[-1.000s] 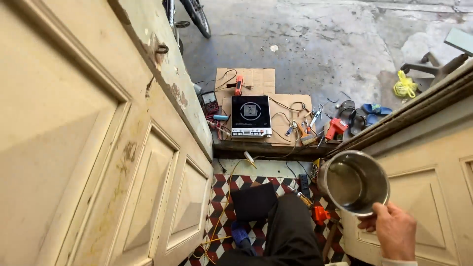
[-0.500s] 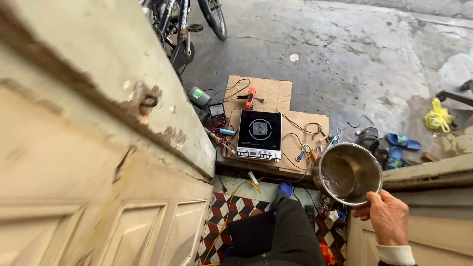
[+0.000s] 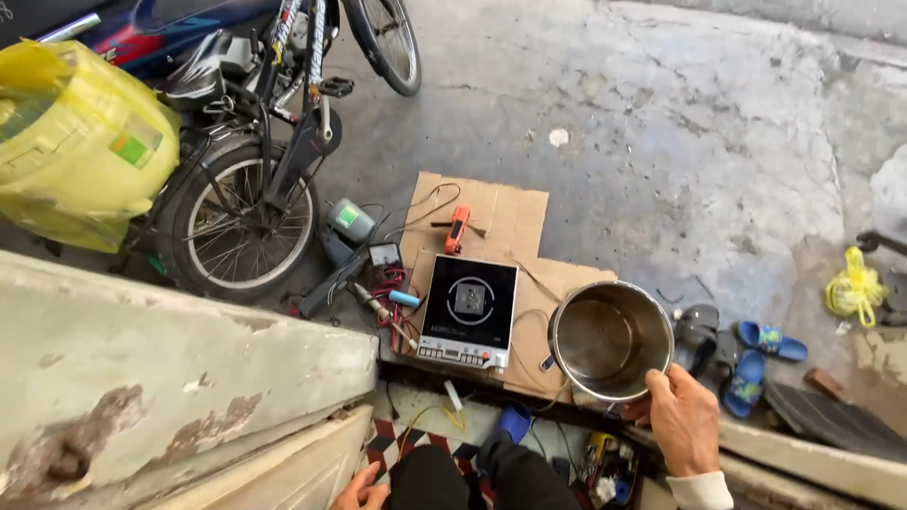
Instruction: The person places a metal pot on an induction cooktop and presses buttons on the control panel to adjust settings. They repeatedly press the power and temperature buttons while the pot sits on the surface.
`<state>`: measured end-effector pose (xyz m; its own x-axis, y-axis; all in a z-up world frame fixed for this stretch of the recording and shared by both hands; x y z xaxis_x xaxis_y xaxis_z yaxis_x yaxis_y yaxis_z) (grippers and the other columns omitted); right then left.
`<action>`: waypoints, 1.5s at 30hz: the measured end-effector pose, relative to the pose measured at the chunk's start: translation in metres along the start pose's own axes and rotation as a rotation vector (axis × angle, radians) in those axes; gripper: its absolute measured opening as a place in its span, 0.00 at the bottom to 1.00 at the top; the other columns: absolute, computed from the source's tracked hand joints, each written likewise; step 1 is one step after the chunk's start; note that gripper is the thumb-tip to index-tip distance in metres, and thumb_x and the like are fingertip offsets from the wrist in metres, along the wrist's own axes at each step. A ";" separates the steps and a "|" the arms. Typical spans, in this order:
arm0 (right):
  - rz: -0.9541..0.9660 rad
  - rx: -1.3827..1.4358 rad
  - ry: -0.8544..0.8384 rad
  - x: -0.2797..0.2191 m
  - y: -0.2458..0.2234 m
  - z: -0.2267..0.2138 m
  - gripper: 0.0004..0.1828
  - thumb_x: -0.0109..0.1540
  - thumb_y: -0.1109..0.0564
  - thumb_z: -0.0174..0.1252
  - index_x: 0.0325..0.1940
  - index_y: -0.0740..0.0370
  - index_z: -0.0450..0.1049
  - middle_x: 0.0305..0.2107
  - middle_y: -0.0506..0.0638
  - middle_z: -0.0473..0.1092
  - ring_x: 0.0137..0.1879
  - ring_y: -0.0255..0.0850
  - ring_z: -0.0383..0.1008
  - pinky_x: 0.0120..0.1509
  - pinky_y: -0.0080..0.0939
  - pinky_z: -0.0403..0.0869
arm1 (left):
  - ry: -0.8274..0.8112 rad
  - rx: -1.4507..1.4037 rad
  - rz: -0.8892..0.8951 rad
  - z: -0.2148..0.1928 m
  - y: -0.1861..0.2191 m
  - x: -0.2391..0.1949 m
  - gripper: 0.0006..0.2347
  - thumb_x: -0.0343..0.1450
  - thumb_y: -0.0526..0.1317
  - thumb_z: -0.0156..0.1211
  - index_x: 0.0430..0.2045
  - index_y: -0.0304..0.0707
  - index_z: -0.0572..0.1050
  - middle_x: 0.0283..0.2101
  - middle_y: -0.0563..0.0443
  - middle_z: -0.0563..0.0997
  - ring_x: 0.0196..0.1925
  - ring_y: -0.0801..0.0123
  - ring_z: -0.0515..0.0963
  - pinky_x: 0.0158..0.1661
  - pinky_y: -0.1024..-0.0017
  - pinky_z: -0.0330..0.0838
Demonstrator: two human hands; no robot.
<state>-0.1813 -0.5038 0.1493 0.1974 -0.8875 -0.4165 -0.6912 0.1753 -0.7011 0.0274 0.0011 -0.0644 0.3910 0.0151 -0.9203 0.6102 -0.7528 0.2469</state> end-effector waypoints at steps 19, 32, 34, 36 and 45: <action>0.059 -0.109 0.085 0.194 0.079 0.198 0.20 0.73 0.61 0.55 0.27 0.74 0.78 0.20 0.65 0.81 0.28 0.45 0.81 0.37 0.43 0.75 | 0.096 0.617 0.952 0.119 0.218 0.320 0.13 0.76 0.47 0.59 0.52 0.50 0.81 0.55 0.50 0.82 0.55 0.51 0.85 0.56 0.54 0.76; 0.149 0.046 0.026 0.395 0.428 0.293 0.27 0.87 0.55 0.42 0.56 0.90 0.72 0.26 0.92 0.72 0.29 0.79 0.77 0.32 0.60 0.62 | 0.220 1.012 1.531 0.222 0.358 0.572 0.38 0.63 0.57 0.83 0.66 0.45 0.72 0.50 0.49 0.73 0.49 0.52 0.74 0.46 0.52 0.70; 0.393 0.004 -0.044 0.437 0.520 0.275 0.40 0.92 0.48 0.43 0.56 0.98 0.79 0.27 1.06 0.78 0.40 0.86 0.81 0.45 0.68 0.62 | 0.239 1.053 1.544 0.230 0.366 0.575 0.43 0.59 0.61 0.85 0.67 0.47 0.71 0.50 0.49 0.72 0.49 0.52 0.73 0.47 0.54 0.69; 0.456 0.085 -0.064 0.484 0.604 0.263 0.48 0.93 0.44 0.32 0.66 1.10 0.62 0.30 1.24 0.66 0.33 1.07 0.68 0.34 0.88 0.65 | 0.257 1.139 1.481 0.236 0.373 0.576 0.49 0.55 0.65 0.88 0.69 0.48 0.69 0.51 0.49 0.74 0.51 0.51 0.74 0.51 0.51 0.70; -0.031 0.163 0.095 0.359 0.411 0.312 0.16 0.79 0.63 0.50 0.44 0.82 0.72 0.21 0.87 0.75 0.21 0.71 0.76 0.27 0.55 0.65 | 0.239 1.248 1.325 0.244 0.385 0.600 0.50 0.53 0.66 0.88 0.69 0.55 0.68 0.57 0.47 0.71 0.61 0.50 0.70 0.60 0.51 0.65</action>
<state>-0.1776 -0.6179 -0.4685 0.1450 -0.9284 -0.3422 -0.5625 0.2072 -0.8004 0.3287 -0.4399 -0.5952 0.2788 -0.9284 -0.2458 -0.9093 -0.3375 0.2435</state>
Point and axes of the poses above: each hand's wrist, its own x-axis towards the middle knuckle, its own z-axis out of the palm, y = z × x, the point moved 7 cm from there along x, towards the middle knuckle
